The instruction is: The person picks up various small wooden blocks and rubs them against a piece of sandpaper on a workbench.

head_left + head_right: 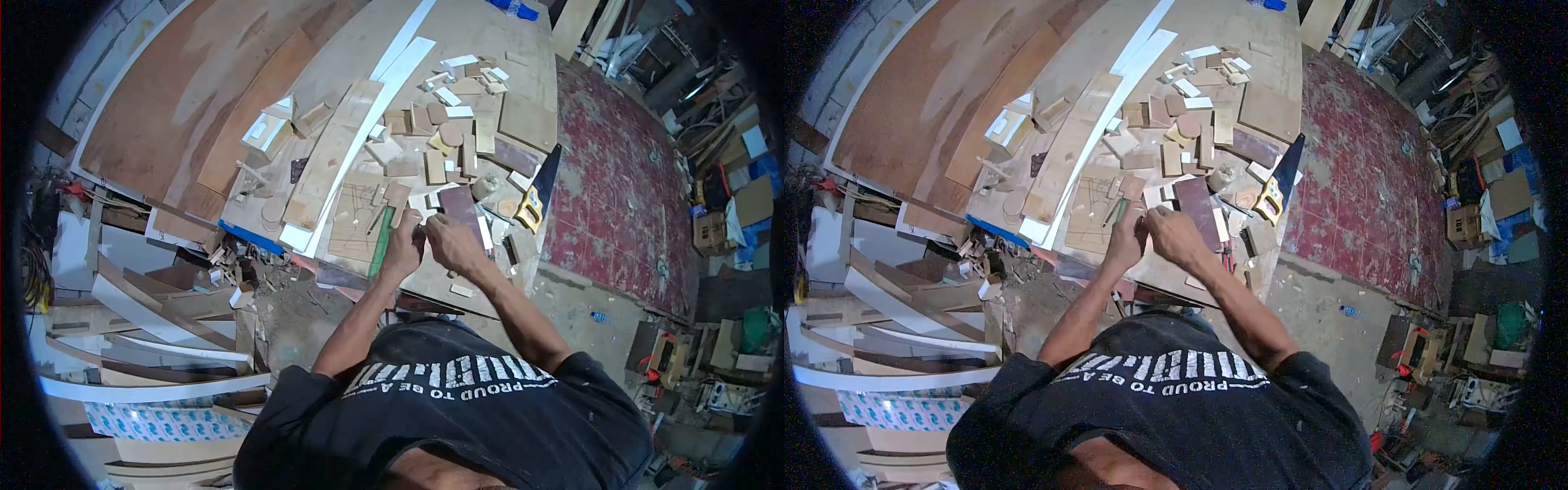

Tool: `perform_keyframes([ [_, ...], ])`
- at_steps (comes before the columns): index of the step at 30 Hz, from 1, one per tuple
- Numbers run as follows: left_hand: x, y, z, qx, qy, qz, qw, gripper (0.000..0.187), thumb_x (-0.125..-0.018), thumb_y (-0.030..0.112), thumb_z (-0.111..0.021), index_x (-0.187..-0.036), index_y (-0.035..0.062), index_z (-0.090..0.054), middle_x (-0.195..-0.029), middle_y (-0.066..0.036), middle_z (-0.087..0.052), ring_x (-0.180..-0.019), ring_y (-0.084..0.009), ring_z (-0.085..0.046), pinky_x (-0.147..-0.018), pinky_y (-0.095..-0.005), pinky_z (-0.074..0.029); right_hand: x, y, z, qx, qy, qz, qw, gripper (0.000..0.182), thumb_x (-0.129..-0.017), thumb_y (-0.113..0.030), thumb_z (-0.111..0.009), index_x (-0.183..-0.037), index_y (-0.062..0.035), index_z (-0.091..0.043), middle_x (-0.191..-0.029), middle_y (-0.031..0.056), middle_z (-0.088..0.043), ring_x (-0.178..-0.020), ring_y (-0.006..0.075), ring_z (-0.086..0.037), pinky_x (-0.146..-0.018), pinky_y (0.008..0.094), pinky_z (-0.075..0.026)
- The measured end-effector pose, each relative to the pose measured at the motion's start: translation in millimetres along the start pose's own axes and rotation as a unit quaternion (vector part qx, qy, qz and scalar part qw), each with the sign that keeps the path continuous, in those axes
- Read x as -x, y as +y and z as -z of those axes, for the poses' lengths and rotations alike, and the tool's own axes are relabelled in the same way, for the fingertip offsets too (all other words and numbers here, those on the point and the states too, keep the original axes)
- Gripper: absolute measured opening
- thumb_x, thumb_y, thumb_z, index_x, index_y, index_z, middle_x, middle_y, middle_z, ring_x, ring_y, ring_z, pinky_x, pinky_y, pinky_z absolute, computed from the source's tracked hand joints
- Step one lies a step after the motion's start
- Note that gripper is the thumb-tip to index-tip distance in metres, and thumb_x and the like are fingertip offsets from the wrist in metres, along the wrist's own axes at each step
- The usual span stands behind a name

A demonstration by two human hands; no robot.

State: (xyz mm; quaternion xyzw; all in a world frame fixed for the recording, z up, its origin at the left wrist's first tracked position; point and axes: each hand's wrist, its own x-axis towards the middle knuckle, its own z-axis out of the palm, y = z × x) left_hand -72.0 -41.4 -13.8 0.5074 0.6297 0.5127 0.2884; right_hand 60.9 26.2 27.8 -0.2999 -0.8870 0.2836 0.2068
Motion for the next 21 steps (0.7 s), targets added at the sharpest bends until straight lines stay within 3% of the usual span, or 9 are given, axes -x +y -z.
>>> perform_keyframes([
  [2,-13,13,-5,-0.052,-0.031,0.066,0.996,0.025,-0.084,-0.003,-0.055,-0.106,0.0064,-0.05,-0.094,-0.025,-0.059,-0.09,-0.0482,-0.059,-0.069,-0.0444,-0.047,-10,17,23,0.039,-0.017,0.103,0.994,0.008,-0.084,-0.008,-0.054,-0.088,-0.0022,-0.052,-0.08,0.0198,-0.057,-0.076,0.0421,-0.058,-0.065,0.0463,-0.048],
  [3,-23,17,-9,-0.072,0.016,-0.092,0.993,0.024,-0.084,0.0,-0.056,-0.106,0.0065,-0.05,-0.093,-0.025,-0.059,-0.088,-0.0447,-0.061,-0.073,-0.0444,-0.047,-13,25,34,0.003,-0.005,0.11,0.994,0.008,-0.082,-0.006,-0.055,-0.089,-0.0023,-0.052,-0.08,0.0188,-0.056,-0.078,0.0405,-0.058,-0.066,0.0464,-0.047],
  [6,-41,33,-26,0.067,-0.014,0.065,0.996,0.023,-0.083,-0.001,-0.055,-0.106,0.0028,-0.05,-0.087,-0.022,-0.058,-0.087,-0.0363,-0.06,-0.08,-0.0433,-0.047,-6,45,24,-0.091,0.091,0.023,0.991,0.005,-0.081,-0.005,-0.056,-0.083,-0.0017,-0.052,-0.077,0.0197,-0.053,-0.077,0.0405,-0.057,-0.064,0.0475,-0.043],
  [12,-38,37,-48,-0.026,-0.031,-0.006,0.999,0.027,-0.081,-0.004,-0.052,-0.107,0.002,-0.049,-0.089,-0.017,-0.059,-0.076,-0.037,-0.06,-0.072,-0.0426,-0.049,-5,59,60,0.015,-0.005,0.103,0.995,0.013,-0.082,-0.011,-0.056,-0.089,-0.0018,-0.052,-0.079,0.0195,-0.054,-0.08,0.0398,-0.058,-0.067,0.0477,-0.047],
  [14,-44,32,-46,-0.056,0.015,-0.103,0.993,0.028,-0.085,-0.004,-0.049,-0.111,0.0077,-0.049,-0.07,-0.013,-0.057,-0.061,-0.0269,-0.061,-0.058,-0.039,-0.049,-7,59,60,-0.01,0.005,0.123,0.992,0.011,-0.079,-0.008,-0.055,-0.087,-0.0015,-0.052,-0.076,0.0189,-0.053,-0.079,0.0385,-0.057,-0.065,0.0463,-0.046],
  [16,-59,45,-36,0.214,-0.097,0.228,0.945,0.028,-0.086,-0.002,-0.05,-0.111,0.0085,-0.048,-0.075,-0.024,-0.061,-0.07,-0.0382,-0.065,-0.058,-0.0447,-0.047,-9,60,36,-0.134,0.11,0.035,0.984,0.009,-0.077,-0.004,-0.056,-0.084,-0.0014,-0.052,-0.074,0.0181,-0.052,-0.076,0.0371,-0.057,-0.065,0.0449,-0.045],
  [18,-64,12,-36,0.186,-0.118,0.184,0.958,0.03,-0.085,0.0,-0.052,-0.112,0.0093,-0.047,-0.072,-0.023,-0.061,-0.065,-0.0392,-0.064,-0.056,-0.0457,-0.045,-5,36,31,-0.075,0.125,-0.009,0.989,0.006,-0.078,-0.005,-0.056,-0.08,-0.0016,-0.051,-0.075,0.0167,-0.053,-0.077,0.0367,-0.058,-0.064,0.0448,-0.045],
  [20,-61,-4,-36,-0.045,-0.043,-0.134,0.989,0.031,-0.083,0.0,-0.054,-0.112,0.0086,-0.047,-0.062,-0.009,-0.054,-0.054,-0.0275,-0.057,-0.053,-0.0419,-0.044,-10,26,47,0.043,0.053,0.015,0.998,0.006,-0.08,-0.006,-0.056,-0.084,-0.0024,-0.052,-0.078,0.0169,-0.055,-0.076,0.037,-0.059,-0.065,0.0457,-0.046],
  [21,-64,-7,-36,-0.053,-0.058,-0.103,0.992,0.029,-0.082,-0.003,-0.052,-0.109,0.0071,-0.048,-0.065,-0.003,-0.049,-0.054,-0.0195,-0.05,-0.052,-0.0388,-0.044,-15,35,46,0.048,0.056,0.02,0.997,0.006,-0.08,-0.007,-0.056,-0.084,-0.0029,-0.053,-0.079,0.017,-0.055,-0.077,0.0369,-0.059,-0.065,0.0464,-0.046],
])
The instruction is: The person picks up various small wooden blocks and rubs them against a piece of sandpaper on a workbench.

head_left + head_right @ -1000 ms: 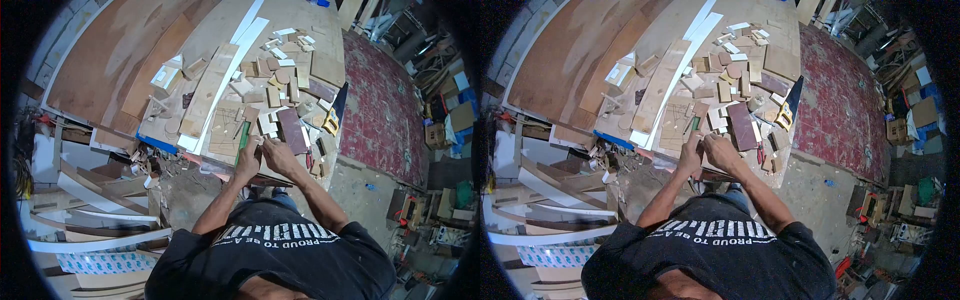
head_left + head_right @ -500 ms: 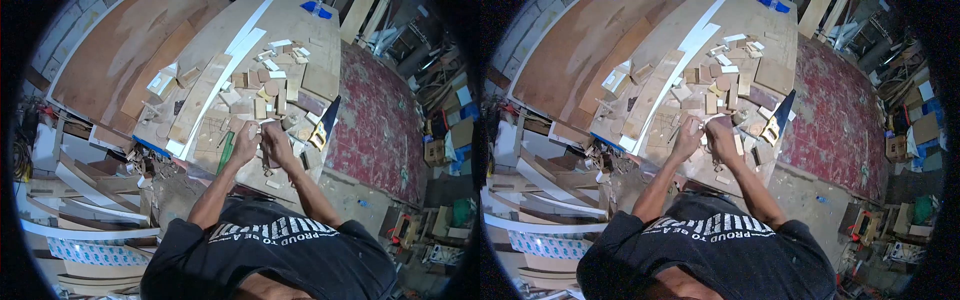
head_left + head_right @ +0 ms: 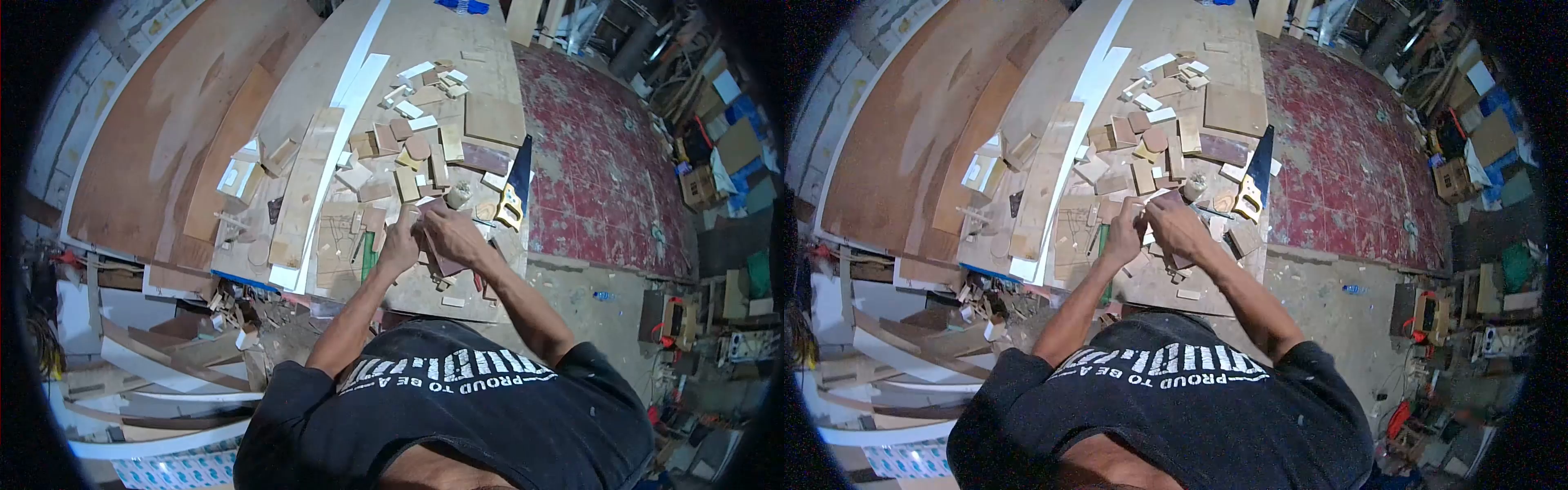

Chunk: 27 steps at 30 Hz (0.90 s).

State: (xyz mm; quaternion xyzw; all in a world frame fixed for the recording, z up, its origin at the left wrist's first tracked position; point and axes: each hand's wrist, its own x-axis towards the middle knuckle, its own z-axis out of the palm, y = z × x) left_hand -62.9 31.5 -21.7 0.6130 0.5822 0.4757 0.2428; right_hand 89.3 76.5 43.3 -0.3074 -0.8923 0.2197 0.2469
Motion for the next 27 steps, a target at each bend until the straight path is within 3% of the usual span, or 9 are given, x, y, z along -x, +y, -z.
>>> perform_keyframes([
  [4,-30,32,22,0.197,-0.036,0.135,0.97,0.03,-0.079,-0.008,-0.048,-0.105,0.0064,-0.05,-0.079,-0.006,-0.054,-0.07,-0.0208,-0.054,-0.065,-0.0363,-0.047,-6,5,-13,-0.047,0.089,-0.029,0.994,0.008,-0.08,-0.006,-0.055,-0.088,-0.0043,-0.055,-0.078,0.0173,-0.056,-0.077,0.0387,-0.058,-0.066,0.0478,-0.046],
  [7,-25,-6,12,0.103,-0.012,-0.015,0.994,0.03,-0.079,-0.007,-0.048,-0.106,0.0059,-0.05,-0.079,-0.009,-0.055,-0.074,-0.0214,-0.056,-0.067,-0.0354,-0.047,-5,-7,-27,-0.072,0.149,-0.058,0.985,0.011,-0.08,-0.002,-0.052,-0.091,-0.0039,-0.053,-0.076,0.0181,-0.056,-0.076,0.0406,-0.057,-0.066,0.0469,-0.046],
  [10,-12,-3,11,0.032,-0.069,0.067,0.995,0.031,-0.079,-0.007,-0.048,-0.108,0.0053,-0.048,-0.084,-0.014,-0.056,-0.076,-0.0237,-0.059,-0.068,-0.0371,-0.048,-2,-5,-14,0.061,-0.015,-0.086,0.994,0.008,-0.08,-0.003,-0.055,-0.088,-0.0016,-0.054,-0.082,0.0188,-0.057,-0.078,0.039,-0.057,-0.069,0.0442,-0.046],
  [13,-28,13,13,0.116,-0.067,0.008,0.991,0.029,-0.081,-0.002,-0.05,-0.108,0.0037,-0.045,-0.079,-0.013,-0.053,-0.069,-0.0241,-0.057,-0.061,-0.037,-0.047,5,2,-7,-0.081,0.089,-0.074,0.99,0.009,-0.082,-0.005,-0.055,-0.09,-0.0016,-0.054,-0.084,0.0189,-0.057,-0.079,0.039,-0.058,-0.068,0.0438,-0.046],
  [15,-34,11,12,0.287,-0.154,0.23,0.917,0.027,-0.08,-0.003,-0.048,-0.106,0.0028,-0.048,-0.08,-0.01,-0.052,-0.071,-0.0209,-0.054,-0.064,-0.0331,-0.046,10,3,-20,-0.136,0.122,-0.124,0.975,0.012,-0.082,-0.009,-0.058,-0.09,-0.0018,-0.053,-0.085,0.019,-0.056,-0.083,0.0387,-0.057,-0.069,0.0433,-0.045],
  [17,-26,17,9,0.103,-0.087,-0.014,0.991,0.024,-0.081,-0.003,-0.047,-0.104,0.0036,-0.05,-0.08,-0.006,-0.053,-0.075,-0.0187,-0.054,-0.067,-0.0314,-0.046,12,11,-30,-0.054,0.098,-0.085,0.99,0.017,-0.082,-0.013,-0.06,-0.091,-0.0023,-0.052,-0.088,0.0183,-0.056,-0.086,0.0376,-0.058,-0.071,0.0438,-0.046],
  [18,-20,9,4,0.118,-0.141,0.07,0.981,0.027,-0.082,-0.004,-0.043,-0.106,0.0051,-0.053,-0.08,-0.004,-0.054,-0.076,-0.0197,-0.055,-0.068,-0.0321,-0.048,13,4,-18,-0.023,0.055,-0.078,0.995,0.018,-0.082,-0.015,-0.059,-0.092,-0.0023,-0.051,-0.088,0.0176,-0.056,-0.086,0.0371,-0.058,-0.071,0.0441,-0.047],
  [21,-20,47,26,0.239,-0.218,0.259,0.91,0.036,-0.083,-0.003,-0.046,-0.118,0.0088,-0.048,-0.071,-0.002,-0.05,-0.051,-0.0103,-0.046,-0.042,-0.0253,-0.037,16,5,-4,0.02,0.0,-0.07,0.997,0.019,-0.083,-0.016,-0.058,-0.093,-0.0022,-0.05,-0.088,0.0158,-0.056,-0.086,0.0359,-0.058,-0.071,0.0442,-0.047],
  [27,-22,14,24,0.212,-0.233,0.171,0.934,0.041,-0.083,-0.004,-0.046,-0.121,0.0119,-0.045,-0.065,0.001,-0.047,-0.04,-0.0076,-0.037,-0.032,-0.0237,-0.025,19,6,-10,-0.053,0.05,-0.047,0.996,0.014,-0.081,-0.009,-0.056,-0.093,-0.0029,-0.051,-0.084,0.0165,-0.056,-0.083,0.0359,-0.059,-0.069,0.0444,-0.047],
])
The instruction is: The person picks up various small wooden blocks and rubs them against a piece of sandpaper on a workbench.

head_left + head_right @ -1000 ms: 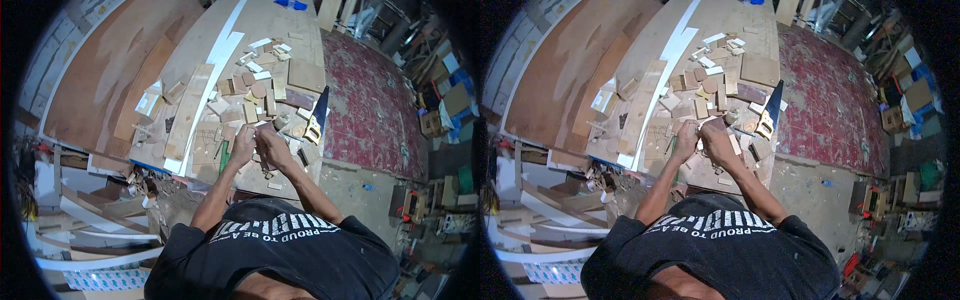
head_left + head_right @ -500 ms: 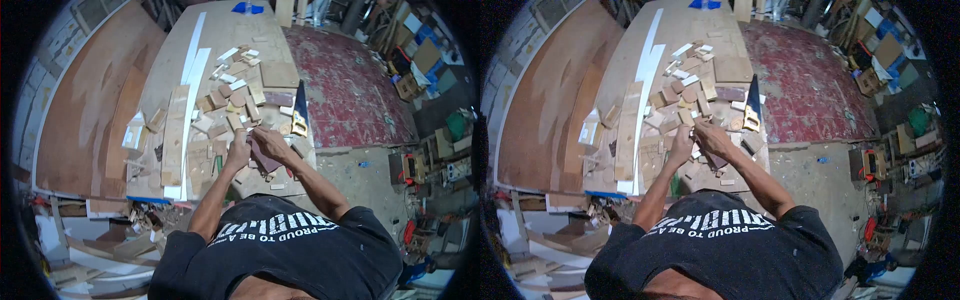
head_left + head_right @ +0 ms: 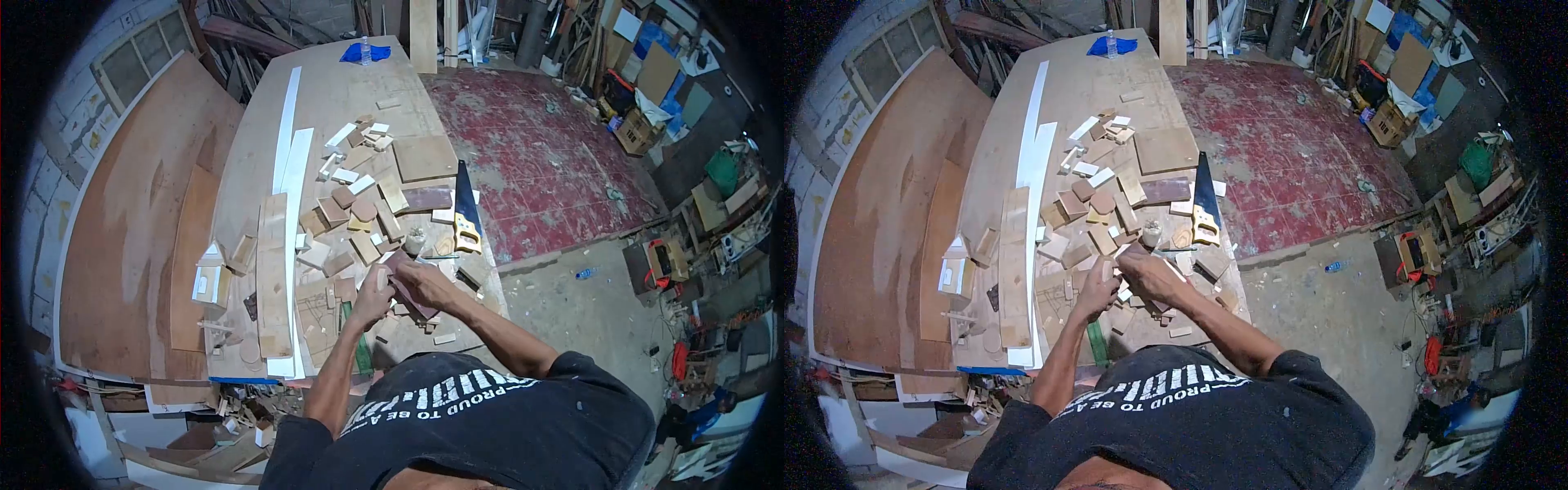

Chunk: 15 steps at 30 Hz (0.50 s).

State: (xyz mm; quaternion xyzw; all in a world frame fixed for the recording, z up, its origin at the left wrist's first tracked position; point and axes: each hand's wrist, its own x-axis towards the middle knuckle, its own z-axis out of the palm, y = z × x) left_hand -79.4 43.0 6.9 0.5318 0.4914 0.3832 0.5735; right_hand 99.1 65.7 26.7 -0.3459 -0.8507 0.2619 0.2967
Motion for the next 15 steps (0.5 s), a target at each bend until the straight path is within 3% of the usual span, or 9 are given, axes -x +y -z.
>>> perform_keyframes([
  [2,1,6,-10,0.099,0.006,0.091,0.991,0.039,-0.083,-0.004,-0.044,-0.12,0.009,-0.044,-0.064,0.001,-0.046,-0.04,-0.008,-0.037,-0.032,-0.0241,-0.026,1,1,-5,0.025,0.014,-0.025,0.999,0.016,-0.082,-0.012,-0.056,-0.095,-0.0033,-0.052,-0.085,0.0162,-0.056,-0.085,0.0363,-0.059,-0.07,0.0453,-0.047],
  [4,5,12,-26,0.046,0.028,-0.056,0.997,0.031,-0.081,-0.004,-0.049,-0.108,0.0108,-0.046,-0.073,-0.002,-0.049,-0.043,-0.0101,-0.04,-0.033,-0.0261,-0.031,6,3,-3,0.082,-0.043,-0.005,0.996,0.02,-0.084,-0.016,-0.057,-0.098,-0.0037,-0.052,-0.088,0.0157,-0.057,-0.084,0.0377,-0.06,-0.07,0.0466,-0.048],
  [5,13,15,-27,0.022,0.032,0.054,0.998,0.033,-0.08,-0.006,-0.046,-0.109,0.0101,-0.047,-0.072,-0.001,-0.048,-0.043,-0.0096,-0.041,-0.033,-0.0252,-0.03,9,13,2,0.09,-0.057,0.021,0.994,0.023,-0.085,-0.019,-0.057,-0.1,-0.0035,-0.051,-0.09,0.0154,-0.058,-0.083,0.0385,-0.06,-0.07,0.0471,-0.048],
  [8,5,18,-20,0.204,-0.003,0.095,0.974,0.036,-0.078,-0.01,-0.043,-0.109,0.009,-0.047,-0.07,-0.001,-0.048,-0.042,-0.0099,-0.041,-0.032,-0.0247,-0.029,7,3,15,0.016,-0.001,-0.023,1.0,0.021,-0.084,-0.018,-0.059,-0.098,-0.0046,-0.05,-0.092,0.0183,-0.057,-0.084,0.0398,-0.06,-0.069,0.0468,-0.048],
  [10,-6,11,-18,0.198,-0.02,0.096,0.975,0.037,-0.076,-0.011,-0.042,-0.108,0.0075,-0.048,-0.074,-0.003,-0.049,-0.053,-0.0148,-0.049,-0.042,-0.0294,-0.04,11,8,1,-0.033,0.04,-0.045,0.998,0.022,-0.084,-0.019,-0.059,-0.099,-0.0056,-0.05,-0.092,0.0193,-0.057,-0.086,0.041,-0.059,-0.069,0.047,-0.048],
  [11,-21,-19,-21,-0.026,0.041,-0.126,0.991,0.034,-0.077,-0.009,-0.045,-0.107,0.0068,-0.048,-0.076,-0.005,-0.05,-0.06,-0.0171,-0.051,-0.05,-0.0319,-0.043,14,12,-9,-0.034,0.068,-0.031,0.997,0.019,-0.084,-0.017,-0.058,-0.097,-0.0053,-0.05,-0.092,0.0194,-0.057,-0.086,0.0411,-0.059,-0.069,0.0462,-0.048],
  [12,-26,-40,-25,-0.246,0.099,-0.334,0.905,0.031,-0.077,-0.007,-0.047,-0.106,0.0061,-0.049,-0.079,-0.008,-0.05,-0.067,-0.0194,-0.054,-0.058,-0.0344,-0.046,19,4,-4,0.041,0.021,-0.059,0.997,0.017,-0.085,-0.014,-0.056,-0.097,-0.0042,-0.05,-0.093,0.0203,-0.058,-0.086,0.0414,-0.059,-0.07,0.046,-0.047],
  [13,-17,-41,-32,-0.187,0.091,-0.233,0.95,0.027,-0.077,-0.003,-0.05,-0.103,0.0031,-0.05,-0.084,-0.013,-0.051,-0.08,-0.0225,-0.055,-0.072,-0.0368,-0.046,19,6,2,0.053,-0.009,-0.058,0.997,0.016,-0.086,-0.014,-0.055,-0.097,-0.004,-0.049,-0.093,0.0205,-0.058,-0.085,0.0416,-0.06,-0.069,0.0461,-0.047],
  [15,-8,-23,-34,-0.105,0.073,-0.131,0.983,0.026,-0.076,-0.002,-0.051,-0.102,0.002,-0.05,-0.085,-0.014,-0.052,-0.079,-0.0222,-0.055,-0.071,-0.0361,-0.046,22,3,10,0.065,-0.042,-0.062,0.995,0.016,-0.086,-0.014,-0.054,-0.098,-0.0038,-0.049,-0.093,0.0208,-0.059,-0.085,0.0418,-0.06,-0.069,0.0463,-0.047],
])
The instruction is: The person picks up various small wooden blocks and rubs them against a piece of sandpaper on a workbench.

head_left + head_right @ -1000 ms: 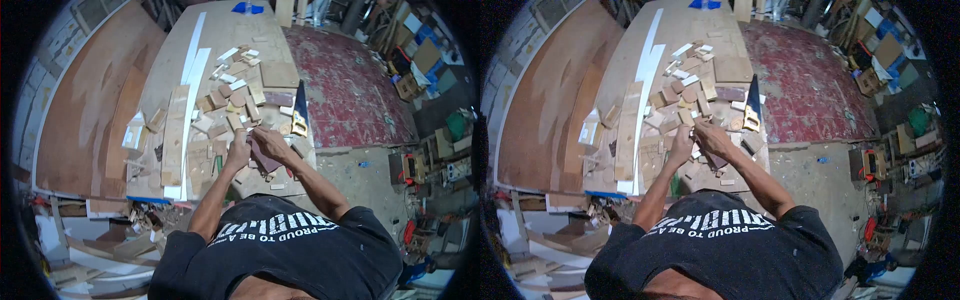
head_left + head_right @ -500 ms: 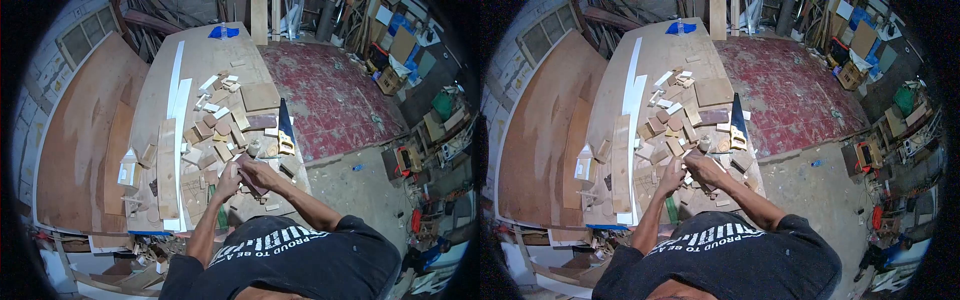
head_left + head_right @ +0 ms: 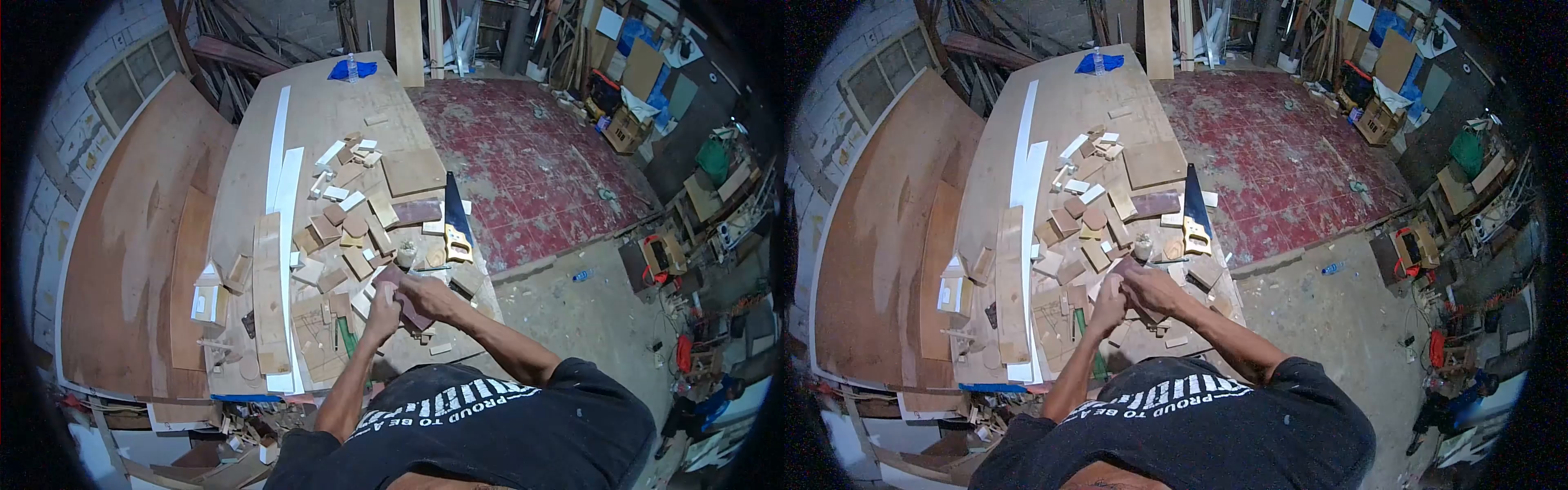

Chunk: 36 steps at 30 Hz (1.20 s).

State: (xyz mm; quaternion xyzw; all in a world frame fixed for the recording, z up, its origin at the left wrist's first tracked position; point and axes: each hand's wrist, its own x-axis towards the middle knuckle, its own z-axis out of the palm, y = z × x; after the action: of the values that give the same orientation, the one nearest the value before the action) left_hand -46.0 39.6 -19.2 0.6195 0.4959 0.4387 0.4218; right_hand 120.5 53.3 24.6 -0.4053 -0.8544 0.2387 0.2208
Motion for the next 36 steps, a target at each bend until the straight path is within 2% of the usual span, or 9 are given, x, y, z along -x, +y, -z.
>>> perform_keyframes([
  [1,-3,12,1,0.079,-0.018,0.109,0.991,0.025,-0.076,-0.002,-0.051,-0.101,0.0009,-0.051,-0.086,-0.015,-0.052,-0.079,-0.0219,-0.055,-0.07,-0.0355,-0.046,-2,-2,7,-0.045,0.044,0.004,0.998,0.018,-0.086,-0.015,-0.054,-0.099,-0.0036,-0.049,-0.094,0.0214,-0.059,-0.085,0.0423,-0.06,-0.069,0.047,-0.047],
  [2,-12,-13,4,0.071,-0.048,0.041,0.995,0.026,-0.086,-0.001,-0.041,-0.109,0.0109,-0.045,-0.081,-0.005,-0.051,-0.044,-0.011,-0.043,-0.033,-0.0241,-0.031,0,-6,9,-0.092,0.085,0.006,0.992,0.019,-0.087,-0.017,-0.054,-0.1,-0.0034,-0.049,-0.095,0.0219,-0.059,-0.086,0.0428,-0.06,-0.069,0.0477,-0.047],
  [5,-7,12,1,0.128,-0.015,0.061,0.99,0.025,-0.078,0.003,-0.05,-0.103,0.0021,-0.049,-0.085,-0.013,-0.053,-0.078,-0.0211,-0.054,-0.07,-0.0352,-0.046,2,-15,-3,-0.083,0.126,-0.028,0.988,0.02,-0.087,-0.018,-0.055,-0.1,-0.0033,-0.05,-0.095,0.0223,-0.06,-0.085,0.0431,-0.06,-0.067,0.0481,-0.047],
  [6,-9,-12,-12,-0.02,0.044,-0.149,0.988,0.023,-0.08,0.005,-0.049,-0.103,0.0024,-0.048,-0.084,-0.012,-0.053,-0.078,-0.022,-0.054,-0.071,-0.0355,-0.046,5,-20,1,-0.036,0.071,-0.046,0.996,0.019,-0.085,-0.016,-0.056,-0.098,-0.0029,-0.051,-0.093,0.0218,-0.06,-0.084,0.0434,-0.059,-0.067,0.0481,-0.046],
  [10,6,37,1,0.101,-0.037,0.158,0.982,0.022,-0.08,0.0,-0.051,-0.101,0.0027,-0.049,-0.085,-0.012,-0.053,-0.083,-0.0259,-0.056,-0.075,-0.0352,-0.047,12,-5,15,-0.065,0.044,-0.021,0.997,0.017,-0.084,-0.017,-0.056,-0.094,-0.004,-0.051,-0.085,0.0193,-0.058,-0.079,0.0418,-0.058,-0.066,0.0477,-0.046],
  [14,4,17,-6,-0.075,0.041,-0.115,0.99,0.018,-0.083,0.004,-0.05,-0.101,0.0053,-0.046,-0.084,-0.007,-0.05,-0.077,-0.0164,-0.05,-0.069,-0.0319,-0.045,13,-10,-17,-0.052,0.134,-0.001,0.99,0.015,-0.084,-0.017,-0.058,-0.089,-0.0045,-0.053,-0.084,0.0183,-0.058,-0.078,0.0402,-0.059,-0.064,0.0466,-0.045],
  [18,10,25,-1,0.046,-0.018,0.018,0.999,0.025,-0.082,0.002,-0.049,-0.107,0.0026,-0.046,-0.087,-0.015,-0.052,-0.081,-0.0256,-0.055,-0.074,-0.0363,-0.046,17,-10,2,-0.072,0.077,-0.031,0.994,0.015,-0.084,-0.018,-0.058,-0.086,-0.0048,-0.05,-0.08,0.0173,-0.057,-0.075,0.0397,-0.058,-0.063,0.0471,-0.045],
  [21,11,18,-6,-0.084,0.036,-0.142,0.986,0.026,-0.079,-0.001,-0.052,-0.104,0.0034,-0.047,-0.087,-0.014,-0.055,-0.079,-0.0271,-0.058,-0.072,-0.0367,-0.047,16,-19,-12,-0.036,0.121,-0.003,0.992,0.015,-0.083,-0.017,-0.059,-0.088,-0.0049,-0.051,-0.077,0.0169,-0.056,-0.073,0.04,-0.057,-0.062,0.0479,-0.044],
  [36,7,40,-5,-0.059,-0.013,-0.036,0.998,0.03,-0.082,-0.002,-0.045,-0.112,0.0025,-0.043,-0.085,-0.028,-0.058,-0.083,-0.0456,-0.062,-0.071,-0.049,-0.048,23,-16,-14,-0.131,0.194,-0.035,0.972,0.014,-0.078,-0.009,-0.064,-0.085,-0.0031,-0.053,-0.069,0.0201,-0.057,-0.065,0.0392,-0.06,-0.057,0.0448,-0.046],
])
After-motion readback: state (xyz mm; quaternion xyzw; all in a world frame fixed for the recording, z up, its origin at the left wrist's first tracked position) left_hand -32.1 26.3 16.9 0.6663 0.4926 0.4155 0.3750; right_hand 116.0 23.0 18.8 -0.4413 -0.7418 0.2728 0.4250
